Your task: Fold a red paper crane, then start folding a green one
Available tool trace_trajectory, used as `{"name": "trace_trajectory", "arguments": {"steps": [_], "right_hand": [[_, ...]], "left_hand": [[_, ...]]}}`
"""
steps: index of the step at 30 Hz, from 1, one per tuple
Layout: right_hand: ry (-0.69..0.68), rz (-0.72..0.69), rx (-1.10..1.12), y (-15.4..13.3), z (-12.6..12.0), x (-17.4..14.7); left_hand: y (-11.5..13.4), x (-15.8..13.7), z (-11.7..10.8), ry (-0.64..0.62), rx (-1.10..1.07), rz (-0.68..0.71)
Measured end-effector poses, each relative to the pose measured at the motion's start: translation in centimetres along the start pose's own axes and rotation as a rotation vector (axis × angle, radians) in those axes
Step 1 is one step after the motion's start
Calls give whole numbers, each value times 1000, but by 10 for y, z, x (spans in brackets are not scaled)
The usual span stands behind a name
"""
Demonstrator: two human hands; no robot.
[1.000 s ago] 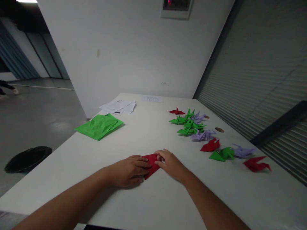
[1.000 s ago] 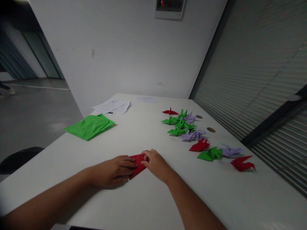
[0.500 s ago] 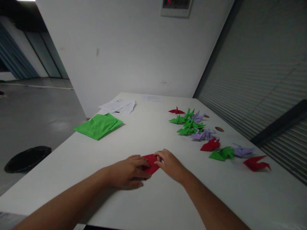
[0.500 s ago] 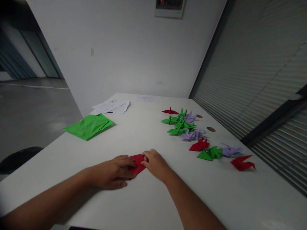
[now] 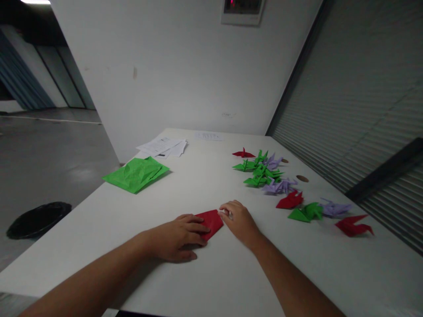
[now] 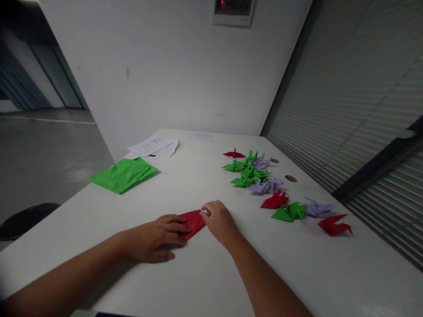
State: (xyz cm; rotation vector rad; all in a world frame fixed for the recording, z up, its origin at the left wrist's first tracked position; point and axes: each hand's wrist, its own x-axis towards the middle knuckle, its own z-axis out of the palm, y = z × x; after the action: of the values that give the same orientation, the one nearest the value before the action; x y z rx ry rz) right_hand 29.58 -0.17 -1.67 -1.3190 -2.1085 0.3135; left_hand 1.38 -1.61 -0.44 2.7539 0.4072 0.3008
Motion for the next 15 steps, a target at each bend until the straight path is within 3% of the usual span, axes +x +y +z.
{"name": "trace_trajectory", "arguments": {"steps": [6,10,15], "right_hand": [[-243,-259,90,-9,-8,-3],[-336,-237,53,-12,-3,-2],[-310,-157,-8,-4,2,-1]], "left_hand": [[-1,0,0,19,-18,8],[-1,1,0,13,-27,14],[-1,0,1,4,-16,4]]}}
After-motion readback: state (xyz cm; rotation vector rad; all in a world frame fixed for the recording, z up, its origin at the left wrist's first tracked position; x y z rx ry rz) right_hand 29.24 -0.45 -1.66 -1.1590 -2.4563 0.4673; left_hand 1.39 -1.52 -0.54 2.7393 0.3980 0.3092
